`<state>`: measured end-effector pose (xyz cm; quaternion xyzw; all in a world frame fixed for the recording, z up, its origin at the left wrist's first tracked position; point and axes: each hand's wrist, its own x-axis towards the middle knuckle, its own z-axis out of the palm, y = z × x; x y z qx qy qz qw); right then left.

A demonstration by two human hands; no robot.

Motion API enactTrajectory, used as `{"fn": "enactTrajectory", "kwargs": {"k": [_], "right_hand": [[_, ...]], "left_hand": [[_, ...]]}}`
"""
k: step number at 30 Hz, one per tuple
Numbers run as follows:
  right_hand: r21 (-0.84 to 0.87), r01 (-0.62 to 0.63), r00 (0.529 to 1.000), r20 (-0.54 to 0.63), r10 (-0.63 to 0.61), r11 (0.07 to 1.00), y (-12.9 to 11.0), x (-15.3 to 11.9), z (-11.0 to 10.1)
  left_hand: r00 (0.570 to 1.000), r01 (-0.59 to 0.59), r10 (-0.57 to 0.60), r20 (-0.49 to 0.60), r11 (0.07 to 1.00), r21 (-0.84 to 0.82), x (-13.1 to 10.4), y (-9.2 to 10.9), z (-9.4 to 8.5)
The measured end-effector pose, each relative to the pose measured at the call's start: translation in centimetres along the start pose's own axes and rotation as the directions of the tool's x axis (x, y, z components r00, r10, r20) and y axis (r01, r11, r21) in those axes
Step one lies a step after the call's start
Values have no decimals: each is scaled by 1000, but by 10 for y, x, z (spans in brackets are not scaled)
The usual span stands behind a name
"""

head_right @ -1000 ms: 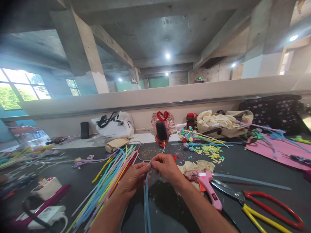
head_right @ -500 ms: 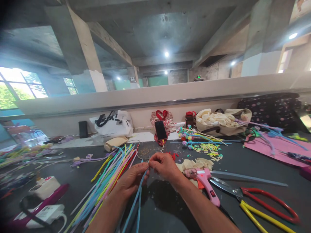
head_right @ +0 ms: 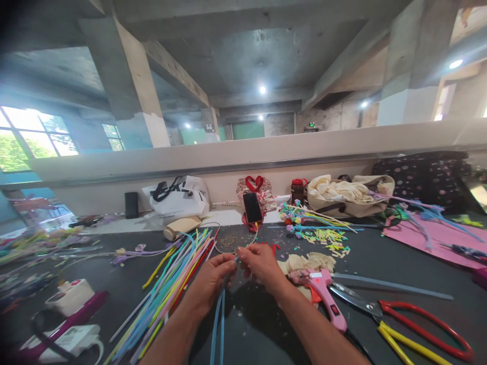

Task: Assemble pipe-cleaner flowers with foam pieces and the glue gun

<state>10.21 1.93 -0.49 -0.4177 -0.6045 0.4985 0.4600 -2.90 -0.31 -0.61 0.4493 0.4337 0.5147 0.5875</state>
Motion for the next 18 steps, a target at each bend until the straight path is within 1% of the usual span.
{"fn": "enactTrajectory", "kwargs": {"k": [3, 6, 9, 14, 18], "right_hand": [[-76, -6, 1000, -25, 4, 997, 2, 1, 0], [-113, -7, 999, -41, 2, 994, 1, 1, -1], [-162, 0, 999, -43, -7, 987, -1, 0, -2], [-201, 41, 998, -38, -49, 979, -2, 0, -2], [-212, 55, 998, -16, -59, 976, -1, -1, -2]], "left_hand": [[996, -79, 82, -22, 989, 128, 1, -2, 2], [992, -94, 109, -56, 969, 227, 2, -2, 2], [992, -108, 122, -32, 952, 285, 3, -3, 1], [995, -93, 96, 1, 961, 262, 2, -7, 0], [995, -97, 92, 33, 967, 237, 2, -8, 2]]}}
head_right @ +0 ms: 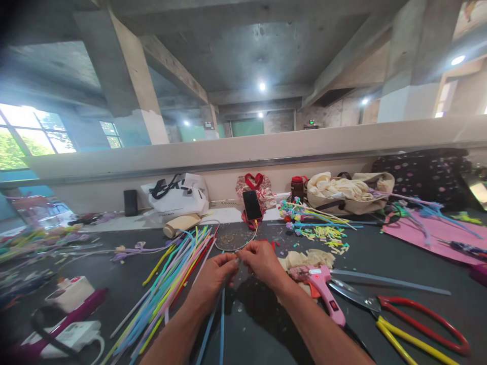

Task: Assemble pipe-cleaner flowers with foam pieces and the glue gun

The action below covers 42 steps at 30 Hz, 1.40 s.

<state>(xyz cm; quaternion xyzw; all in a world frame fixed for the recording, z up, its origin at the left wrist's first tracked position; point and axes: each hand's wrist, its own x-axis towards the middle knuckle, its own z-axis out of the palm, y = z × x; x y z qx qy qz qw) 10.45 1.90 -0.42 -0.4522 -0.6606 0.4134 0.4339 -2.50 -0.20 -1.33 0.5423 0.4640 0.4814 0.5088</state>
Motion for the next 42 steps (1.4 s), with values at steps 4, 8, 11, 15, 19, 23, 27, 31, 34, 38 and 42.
{"fn": "enactTrajectory", "kwargs": {"k": [4, 8, 11, 15, 19, 23, 27, 31, 34, 38, 42], "right_hand": [[-43, 70, 998, 2, -70, 997, 2, 1, -2], [-64, 123, 992, 15, -122, 990, 3, 3, -5], [-42, 131, 990, 57, -128, 991, 1, 3, -6], [99, 54, 996, 66, -61, 994, -5, 0, -3], [249, -19, 999, 50, 6, 968, -10, -3, 2], [349, -130, 987, 133, 88, 928, -12, -7, 11], [419, -116, 984, 173, 47, 901, -12, -11, 20], [458, -139, 983, 172, 66, 878, -16, -11, 19], [540, -215, 967, 232, 102, 813, -18, -11, 14], [591, -349, 910, 400, 112, 727, -16, -10, 7], [622, -412, 870, 486, 84, 666, -12, -9, 5]], "left_hand": [[999, 46, -46, -6, 998, -42, 0, 2, 0], [992, 117, -109, 60, 981, -152, -1, 5, -3], [984, 166, -149, 98, 966, -200, -2, 5, -5], [985, 171, -163, 50, 954, -245, 0, 4, -7], [993, 80, -106, -56, 937, -341, 2, 5, -9], [993, 5, -57, -99, 890, -456, 2, 7, -7], [997, 10, -50, -63, 857, -516, 0, 8, -4], [999, 22, -42, -27, 851, -525, -2, 11, -5], [999, 35, -37, 6, 857, -513, -2, 13, -8], [997, 73, -66, 32, 862, -502, -2, 12, -9], [999, 34, -41, -2, 854, -519, -2, 12, -8]]}}
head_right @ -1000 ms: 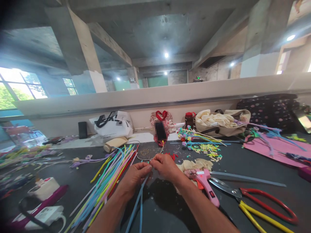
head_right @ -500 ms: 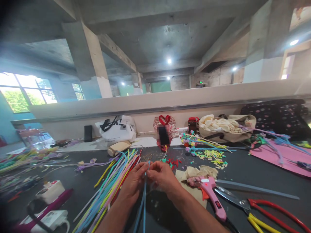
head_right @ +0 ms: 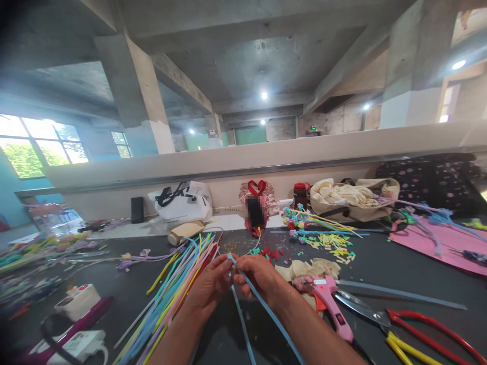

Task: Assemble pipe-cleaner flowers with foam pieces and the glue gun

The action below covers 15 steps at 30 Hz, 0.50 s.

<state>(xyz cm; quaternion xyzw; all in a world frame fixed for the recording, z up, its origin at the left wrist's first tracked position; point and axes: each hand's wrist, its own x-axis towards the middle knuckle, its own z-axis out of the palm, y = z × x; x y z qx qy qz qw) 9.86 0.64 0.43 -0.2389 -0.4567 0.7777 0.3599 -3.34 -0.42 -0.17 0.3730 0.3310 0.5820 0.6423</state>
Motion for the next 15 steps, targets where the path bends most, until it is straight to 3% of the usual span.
{"fn": "enactTrajectory", "kwargs": {"k": [5, 11, 15], "right_hand": [[-29, -18, 1000, 6, 18, 999, 1, 1, 0], [-367, 151, 966, -141, -216, 918, 1, -1, 6], [-486, 150, 952, -163, -257, 861, 2, 3, 7]], "left_hand": [[1000, -10, 9, 11, 1000, 29, 0, 1, -1], [995, -76, 84, -52, 986, 152, 4, -1, -6], [994, -68, 86, -71, 972, 225, 5, -2, -8]]}}
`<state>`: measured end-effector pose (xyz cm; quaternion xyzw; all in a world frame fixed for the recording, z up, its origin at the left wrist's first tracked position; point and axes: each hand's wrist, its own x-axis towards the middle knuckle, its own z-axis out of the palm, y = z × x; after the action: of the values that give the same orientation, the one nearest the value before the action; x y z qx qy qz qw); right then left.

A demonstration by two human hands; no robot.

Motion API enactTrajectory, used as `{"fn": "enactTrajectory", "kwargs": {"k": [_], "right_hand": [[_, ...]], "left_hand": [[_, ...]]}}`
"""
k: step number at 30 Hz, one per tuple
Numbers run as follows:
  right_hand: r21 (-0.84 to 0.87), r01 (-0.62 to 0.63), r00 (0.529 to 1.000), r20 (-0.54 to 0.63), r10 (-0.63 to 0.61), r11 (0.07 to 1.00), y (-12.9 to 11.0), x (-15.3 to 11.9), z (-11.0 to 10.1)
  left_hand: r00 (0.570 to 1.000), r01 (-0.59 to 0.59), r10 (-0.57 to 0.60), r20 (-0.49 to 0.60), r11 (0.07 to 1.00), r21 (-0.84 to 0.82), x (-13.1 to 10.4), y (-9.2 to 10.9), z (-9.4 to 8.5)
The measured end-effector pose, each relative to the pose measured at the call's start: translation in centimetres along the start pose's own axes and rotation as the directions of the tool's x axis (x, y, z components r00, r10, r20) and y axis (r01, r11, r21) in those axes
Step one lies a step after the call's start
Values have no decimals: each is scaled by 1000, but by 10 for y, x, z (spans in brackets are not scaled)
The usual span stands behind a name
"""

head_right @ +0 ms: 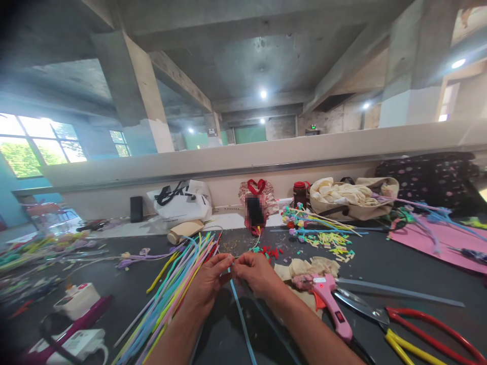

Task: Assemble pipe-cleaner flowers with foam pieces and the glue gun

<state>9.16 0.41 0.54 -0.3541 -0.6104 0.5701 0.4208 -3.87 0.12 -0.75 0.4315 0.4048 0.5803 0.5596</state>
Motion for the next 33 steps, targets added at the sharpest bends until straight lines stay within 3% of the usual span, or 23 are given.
{"fn": "enactTrajectory", "kwargs": {"k": [4, 13, 18, 22, 27, 29, 33], "right_hand": [[29, -5, 1000, -14, 5, 1000, 4, 2, -3], [53, -15, 1000, 9, 15, 998, 4, 2, -3], [37, 23, 998, -54, -21, 999, 7, 3, -4], [2, 20, 997, -80, -19, 1000, 8, 4, -5], [3, -11, 997, -81, 11, 1000, 9, 3, -4], [20, -7, 997, -82, 8, 1000, 11, 4, -5], [88, -15, 999, -50, 19, 996, 13, 6, -8]], "left_hand": [[997, 59, -60, 54, 998, 21, -2, 3, 0], [996, 91, -90, 15, 995, -48, 0, 2, -1], [997, 78, -80, 23, 993, 87, -1, 1, 0], [999, -2, 16, -50, 965, 263, -2, 2, 2], [963, -164, 254, -90, 818, 551, -2, 1, 2], [966, -175, 250, -65, 820, 545, -1, -1, 1], [991, -137, 130, 45, 906, 401, 1, -2, 1]]}}
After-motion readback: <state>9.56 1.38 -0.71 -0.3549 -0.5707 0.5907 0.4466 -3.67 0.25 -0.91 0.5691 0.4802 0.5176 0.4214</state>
